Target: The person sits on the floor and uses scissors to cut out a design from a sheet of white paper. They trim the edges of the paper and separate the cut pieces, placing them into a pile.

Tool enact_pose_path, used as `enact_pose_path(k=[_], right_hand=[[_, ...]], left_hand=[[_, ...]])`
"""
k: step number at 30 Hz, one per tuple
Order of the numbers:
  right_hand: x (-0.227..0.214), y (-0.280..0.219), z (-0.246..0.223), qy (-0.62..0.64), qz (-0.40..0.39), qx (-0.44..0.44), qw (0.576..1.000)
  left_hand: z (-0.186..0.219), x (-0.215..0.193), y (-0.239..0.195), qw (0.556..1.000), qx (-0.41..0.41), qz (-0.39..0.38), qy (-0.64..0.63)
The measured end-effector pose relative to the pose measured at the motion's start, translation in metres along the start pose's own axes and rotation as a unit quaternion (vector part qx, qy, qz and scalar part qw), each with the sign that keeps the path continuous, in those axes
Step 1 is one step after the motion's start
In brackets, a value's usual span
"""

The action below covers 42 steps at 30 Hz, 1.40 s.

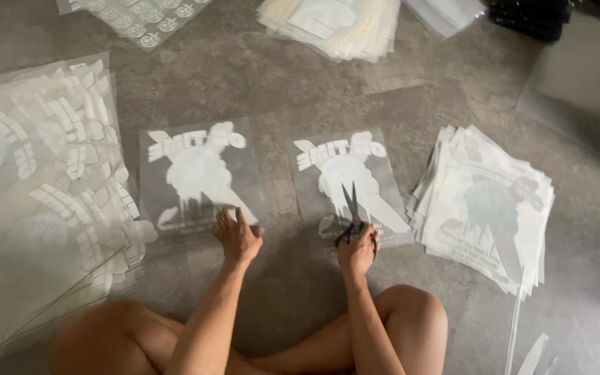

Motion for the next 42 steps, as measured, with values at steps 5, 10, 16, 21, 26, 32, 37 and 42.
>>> enact_pose_path(k=[5, 10, 16, 21, 26, 32, 37, 42], right_hand=[[-0.015, -0.014, -0.046, 0.001, 0.047, -0.029, 0.998], [-0.027, -0.026, -0.069, 0.016, 0.021, -0.062, 0.998], [-0.027, -0.023, -0.063, 0.097, 0.005, -0.069, 0.993], [-0.057, -0.034, -0.083, 0.308, -0.024, -0.036, 0.95], [-0.062, -0.047, -0.085, 0.35, -0.06, 0.018, 0.935], [-0.051, -0.088, -0.068, 0.519, -0.175, 0.151, 0.823], [-0.025, -0.16, -0.049, 0.565, -0.314, 0.327, 0.69], [0.003, -0.197, -0.038, 0.552, -0.364, 0.396, 0.638]], left_hand=[[0.037, 0.089, 0.01, 0.979, -0.027, -0.117, -0.163], [0.107, 0.012, -0.041, 0.8, -0.232, -0.269, -0.484], [0.106, 0.067, -0.02, 0.789, -0.287, -0.231, -0.491], [0.097, 0.095, -0.013, 0.788, -0.248, -0.313, -0.468], [0.076, 0.039, 0.003, 0.832, -0.201, -0.15, -0.495], [0.042, 0.014, -0.031, 0.725, -0.258, -0.09, -0.632], [0.025, 0.058, -0.041, 0.63, -0.327, -0.066, -0.701], [0.029, 0.08, -0.054, 0.572, -0.354, -0.088, -0.734]])
Point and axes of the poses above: each hand's wrist, its own y-axis towards the middle knuckle, its own x-axis out of the palm, z = x × y, the point moved 8 cm from there along y, towards the middle knuckle, and after that the axes turned 12 degrees about y, right-handed, at the moved point
